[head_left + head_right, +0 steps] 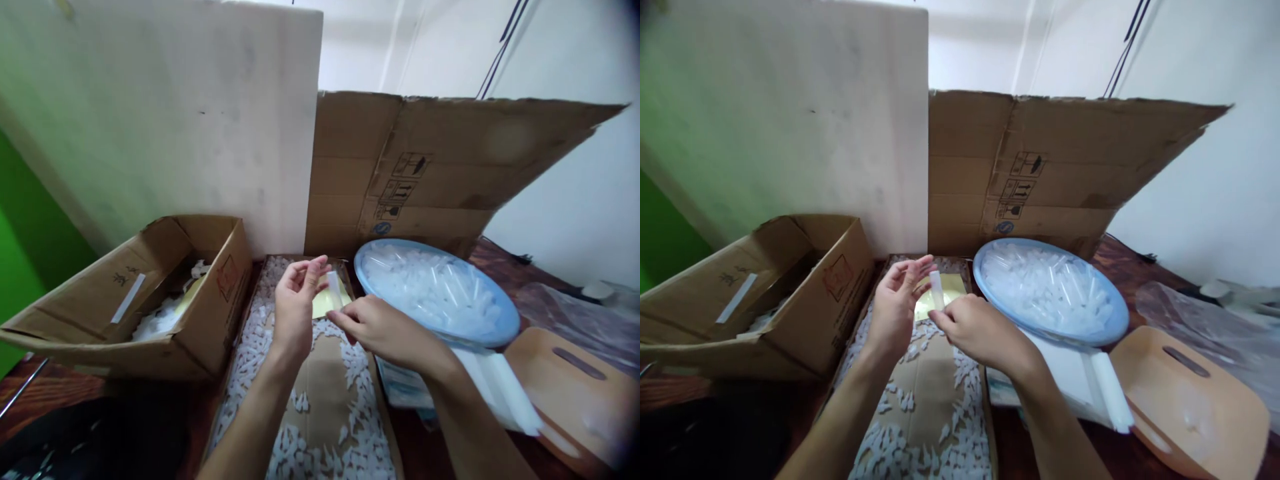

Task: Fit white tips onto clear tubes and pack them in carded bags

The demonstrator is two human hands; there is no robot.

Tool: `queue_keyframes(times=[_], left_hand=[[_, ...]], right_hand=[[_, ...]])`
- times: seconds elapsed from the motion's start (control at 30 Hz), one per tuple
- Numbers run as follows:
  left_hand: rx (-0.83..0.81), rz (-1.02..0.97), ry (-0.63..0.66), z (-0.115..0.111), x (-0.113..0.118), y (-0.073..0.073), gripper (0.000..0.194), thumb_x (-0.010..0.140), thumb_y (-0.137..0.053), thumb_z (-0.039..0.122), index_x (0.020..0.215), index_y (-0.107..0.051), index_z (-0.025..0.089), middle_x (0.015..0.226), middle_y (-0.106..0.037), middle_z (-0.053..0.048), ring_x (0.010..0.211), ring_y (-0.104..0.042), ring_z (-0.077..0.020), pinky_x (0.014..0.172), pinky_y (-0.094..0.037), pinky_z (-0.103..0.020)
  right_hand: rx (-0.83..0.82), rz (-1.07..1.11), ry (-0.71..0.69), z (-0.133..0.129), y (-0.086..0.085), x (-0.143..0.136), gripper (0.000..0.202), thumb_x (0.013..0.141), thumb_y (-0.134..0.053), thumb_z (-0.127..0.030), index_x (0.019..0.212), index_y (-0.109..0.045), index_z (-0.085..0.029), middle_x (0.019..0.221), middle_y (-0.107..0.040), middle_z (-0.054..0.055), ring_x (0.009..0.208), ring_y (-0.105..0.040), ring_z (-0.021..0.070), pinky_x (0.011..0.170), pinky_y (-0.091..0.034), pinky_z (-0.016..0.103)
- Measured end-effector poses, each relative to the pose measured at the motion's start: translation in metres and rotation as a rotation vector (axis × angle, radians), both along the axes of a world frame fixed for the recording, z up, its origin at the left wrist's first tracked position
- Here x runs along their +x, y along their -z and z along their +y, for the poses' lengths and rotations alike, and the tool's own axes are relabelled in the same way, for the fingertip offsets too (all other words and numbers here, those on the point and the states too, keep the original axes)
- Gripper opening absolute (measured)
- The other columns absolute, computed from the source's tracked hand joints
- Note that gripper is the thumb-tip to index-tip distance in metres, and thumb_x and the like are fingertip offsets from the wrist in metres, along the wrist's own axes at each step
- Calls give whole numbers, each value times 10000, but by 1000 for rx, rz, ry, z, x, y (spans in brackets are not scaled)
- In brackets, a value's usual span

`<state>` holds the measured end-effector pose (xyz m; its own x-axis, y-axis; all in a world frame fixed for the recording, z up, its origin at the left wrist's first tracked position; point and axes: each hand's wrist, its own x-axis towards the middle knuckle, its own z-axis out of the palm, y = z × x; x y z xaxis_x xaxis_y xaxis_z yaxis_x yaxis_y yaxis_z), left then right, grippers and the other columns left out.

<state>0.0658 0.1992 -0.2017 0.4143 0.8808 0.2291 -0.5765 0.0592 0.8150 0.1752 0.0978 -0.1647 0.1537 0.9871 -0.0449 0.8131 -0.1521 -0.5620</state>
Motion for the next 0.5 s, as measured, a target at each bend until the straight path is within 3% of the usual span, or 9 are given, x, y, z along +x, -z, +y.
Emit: queue_keyframes(times=[0.07,0.17,0.3,0.5], left_hand=[[-52,-58,45,1,-2,-3,310,869,-773,446,955,-653,174,1191,-767,-106,1093,-728,-226,941,-560,-377],[-2,-12,49,4,-6,-6,301,849,-800,416,929,-650,167,1000,-789,-68,864,-731,-160,842,-559,-320],[70,67,-26,6,-8,-7,272,851,-799,386,893,-647,164,835,-715,-2,623,-528,-63,616,-429,-203],[36,17,67,4,-7,-8,264,880,-768,400,896,-633,173,855,-667,16,568,-420,-41,546,-341,-194]], right_hand=[[-65,-4,-29,1,3,-2,562,1007,-479,-506,547,-561,-194,540,-616,22,488,-499,138,518,-267,322],[-65,42,-76,1,2,-2,535,1004,-495,-520,600,-616,-190,573,-645,19,502,-519,137,524,-294,310],[59,102,-84,-3,-8,3,514,1039,-459,-472,642,-624,-191,614,-645,9,583,-568,138,590,-357,294],[344,235,16,-3,-18,-1,407,1019,-526,-455,724,-625,-194,659,-597,-11,623,-543,128,561,-377,265]])
